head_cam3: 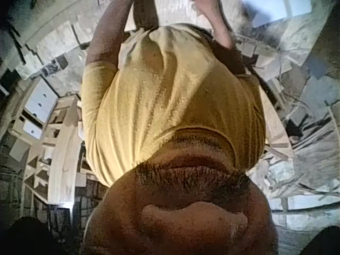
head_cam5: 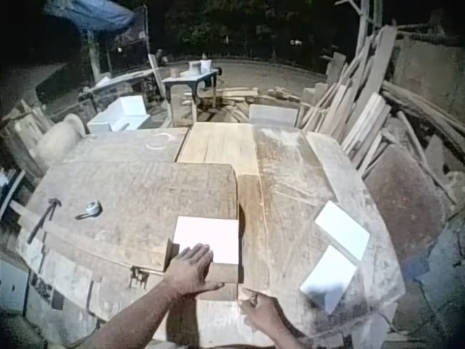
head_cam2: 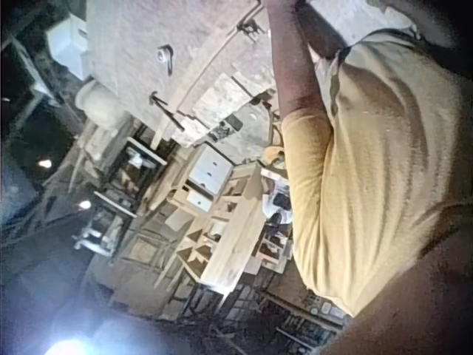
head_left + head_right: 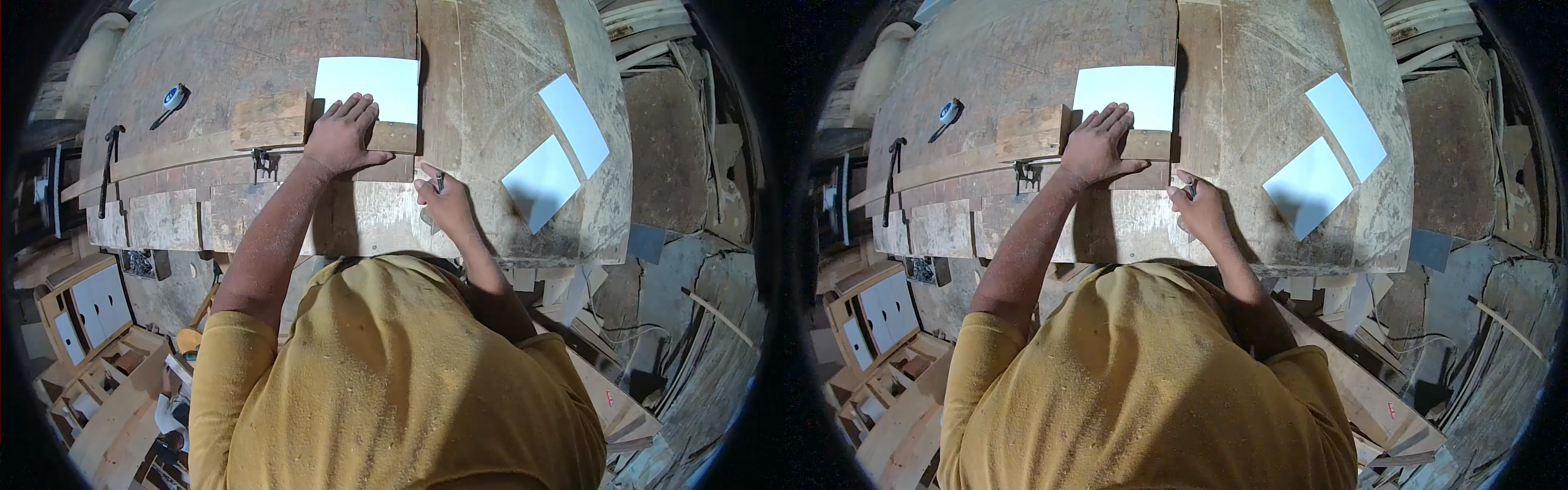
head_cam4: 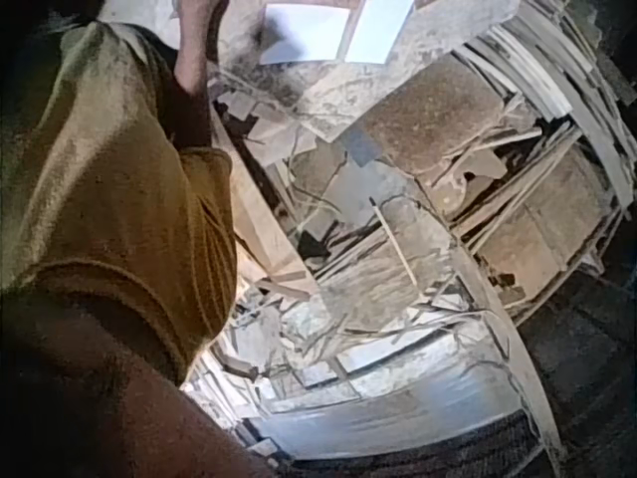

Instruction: Assemble and mark wooden boards for a structure in a woodworking shop.

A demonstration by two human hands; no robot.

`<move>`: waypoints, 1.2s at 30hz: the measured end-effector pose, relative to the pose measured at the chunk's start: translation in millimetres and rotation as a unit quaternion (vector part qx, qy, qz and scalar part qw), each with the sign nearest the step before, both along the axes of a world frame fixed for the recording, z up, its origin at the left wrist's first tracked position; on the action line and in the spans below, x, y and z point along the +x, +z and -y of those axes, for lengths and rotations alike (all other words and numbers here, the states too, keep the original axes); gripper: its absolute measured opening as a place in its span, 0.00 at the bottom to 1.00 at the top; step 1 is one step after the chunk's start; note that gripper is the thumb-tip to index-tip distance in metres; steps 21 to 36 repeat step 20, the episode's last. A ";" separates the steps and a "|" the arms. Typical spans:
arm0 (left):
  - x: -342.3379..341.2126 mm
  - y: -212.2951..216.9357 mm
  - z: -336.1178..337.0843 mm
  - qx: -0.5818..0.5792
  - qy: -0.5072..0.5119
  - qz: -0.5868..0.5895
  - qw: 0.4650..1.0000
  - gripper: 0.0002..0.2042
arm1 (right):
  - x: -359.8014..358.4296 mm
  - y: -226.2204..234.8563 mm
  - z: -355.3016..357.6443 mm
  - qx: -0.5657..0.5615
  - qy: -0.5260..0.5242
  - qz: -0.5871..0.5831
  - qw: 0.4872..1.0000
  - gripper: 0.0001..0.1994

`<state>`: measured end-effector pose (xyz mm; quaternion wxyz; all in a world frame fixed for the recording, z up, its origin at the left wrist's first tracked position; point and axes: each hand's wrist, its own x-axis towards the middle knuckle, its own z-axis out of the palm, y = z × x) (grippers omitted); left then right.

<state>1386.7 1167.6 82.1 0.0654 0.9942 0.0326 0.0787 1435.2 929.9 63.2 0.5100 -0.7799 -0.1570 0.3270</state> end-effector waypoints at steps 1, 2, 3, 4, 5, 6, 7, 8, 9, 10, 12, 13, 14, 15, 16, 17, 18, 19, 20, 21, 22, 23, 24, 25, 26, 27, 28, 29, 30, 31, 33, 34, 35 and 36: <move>0.2 -0.1 -0.4 0.005 -0.001 0.003 1.000 0.45 | -0.2 -1.7 0.9 0.006 0.001 0.003 1.000 0.23; 0.4 -0.4 -0.7 0.005 -0.001 0.004 1.000 0.45 | -0.4 -2.5 1.2 0.006 0.001 0.004 1.000 0.23; 0.7 -0.6 -0.8 0.009 0.000 0.000 1.000 0.45 | -0.8 -3.2 1.6 0.004 0.002 0.002 1.000 0.23; 0.9 -0.8 -0.9 0.014 0.002 -0.004 1.000 0.45 | -1.3 -3.8 2.0 0.003 0.002 0.001 1.000 0.23; 0.9 -0.3 -1.1 0.014 0.002 -0.004 1.000 0.45 | -2.1 -4.0 2.3 0.003 0.002 0.002 1.000 0.23; 1.1 0.3 -1.4 0.013 0.000 -0.003 1.000 0.45 | -2.8 -4.0 2.7 0.013 0.001 -0.001 1.000 0.23; 1.2 0.5 -1.7 0.012 -0.001 -0.003 1.000 0.45 | -3.6 -3.9 3.1 0.022 0.000 -0.004 1.000 0.23; 1.5 -0.4 -2.1 0.012 -0.001 -0.003 1.000 0.45 | -4.4 -4.2 3.5 0.023 0.001 -0.003 1.000 0.23; 2.0 -1.4 -2.4 0.017 0.003 -0.003 1.000 0.45 | -5.1 -4.4 4.0 0.020 0.002 -0.001 1.000 0.23; 2.5 -2.4 -2.9 0.023 0.007 -0.003 1.000 0.45 | -5.8 -4.6 4.4 0.018 0.003 0.001 1.000 0.23; 2.9 -3.3 -4.2 0.022 0.005 0.000 1.000 0.45 | -8.4 -3.8 5.4 0.024 0.001 -0.003 1.000 0.23; 3.0 -3.6 -4.9 0.022 0.003 0.002 1.000 0.45 | -9.5 -3.3 5.7 0.030 -0.001 -0.008 1.000 0.23; 3.5 -3.9 -5.4 0.022 0.003 0.002 1.000 0.45 | -10.0 -3.1 6.1 0.030 -0.001 -0.008 1.000 0.23; 4.1 -3.6 -6.0 0.022 0.006 -0.002 1.000 0.45 | -10.5 -2.8 6.4 0.028 0.001 -0.004 1.000 0.23; 4.3 -3.6 -6.1 0.022 0.009 -0.007 1.000 0.45 | -11.0 -3.3 6.8 0.026 0.003 0.000 1.000 0.23; 4.3 -3.6 -6.1 0.022 0.009 -0.007 1.000 0.45 | -11.6 -4.0 7.3 0.026 0.003 0.000 1.000 0.23; 4.3 -3.6 -6.1 0.022 0.008 -0.006 1.000 0.45 | -12.2 -4.8 7.8 0.025 0.002 -0.003 1.000 0.23; 4.2 -3.9 -5.9 0.021 0.007 -0.006 1.000 0.45 | -12.8 -5.6 8.4 0.024 0.002 -0.006 1.000 0.23; 3.9 -4.7 -5.9 0.022 0.007 -0.006 1.000 0.45 | -13.2 -6.7 8.4 0.025 0.002 -0.006 1.000 0.23; 3.9 -4.7 -5.9 0.022 0.007 -0.006 1.000 0.45 | -13.2 -6.7 8.4 0.025 0.002 -0.006 1.000 0.23; 3.9 -4.7 -5.9 0.022 0.007 -0.006 1.000 0.45 | -13.2 -6.7 8.4 0.025 0.002 -0.006 1.000 0.23; 3.9 -4.7 -5.9 0.022 0.007 -0.006 1.000 0.45 | -13.2 -6.7 8.4 0.025 0.002 -0.006 1.000 0.23; 3.9 -4.7 -5.9 0.022 0.007 -0.006 1.000 0.45 | -13.2 -6.7 8.4 0.025 0.002 -0.006 1.000 0.23; 3.9 -4.7 -5.9 0.022 0.007 -0.006 1.000 0.45 | -13.2 -6.7 8.4 0.025 0.002 -0.006 1.000 0.23; 3.9 -4.7 -5.9 0.022 0.007 -0.006 1.000 0.45 | -13.2 -6.7 8.4 0.025 0.002 -0.006 1.000 0.23; 3.9 -4.7 -5.9 0.022 0.007 -0.006 1.000 0.45 | -13.2 -6.7 8.4 0.025 0.002 -0.006 1.000 0.23; 3.9 -4.7 -5.9 0.022 0.007 -0.006 1.000 0.45 | -13.2 -6.7 8.4 0.025 0.002 -0.006 1.000 0.23; 3.9 -4.7 -5.9 0.022 0.007 -0.006 1.000 0.45 | -13.2 -6.7 8.4 0.025 0.002 -0.006 1.000 0.23; 3.9 -4.7 -5.9 0.022 0.007 -0.006 1.000 0.45 | -13.2 -6.7 8.4 0.025 0.002 -0.006 1.000 0.23; 3.9 -4.7 -5.9 0.022 0.007 -0.006 1.000 0.45 | -13.2 -6.7 8.4 0.025 0.002 -0.006 1.000 0.23; 3.9 -4.7 -5.9 0.022 0.007 -0.006 1.000 0.45 | -13.2 -6.7 8.4 0.025 0.002 -0.006 1.000 0.23; 3.9 -4.7 -5.9 0.022 0.007 -0.006 1.000 0.45 | -13.2 -6.7 8.4 0.025 0.002 -0.006 1.000 0.23; 3.9 -4.7 -5.9 0.022 0.007 -0.006 1.000 0.45 | -13.2 -6.7 8.4 0.025 0.002 -0.006 1.000 0.23; 3.9 -4.7 -5.9 0.022 0.007 -0.006 1.000 0.45 | -13.2 -6.7 8.4 0.025 0.002 -0.006 1.000 0.23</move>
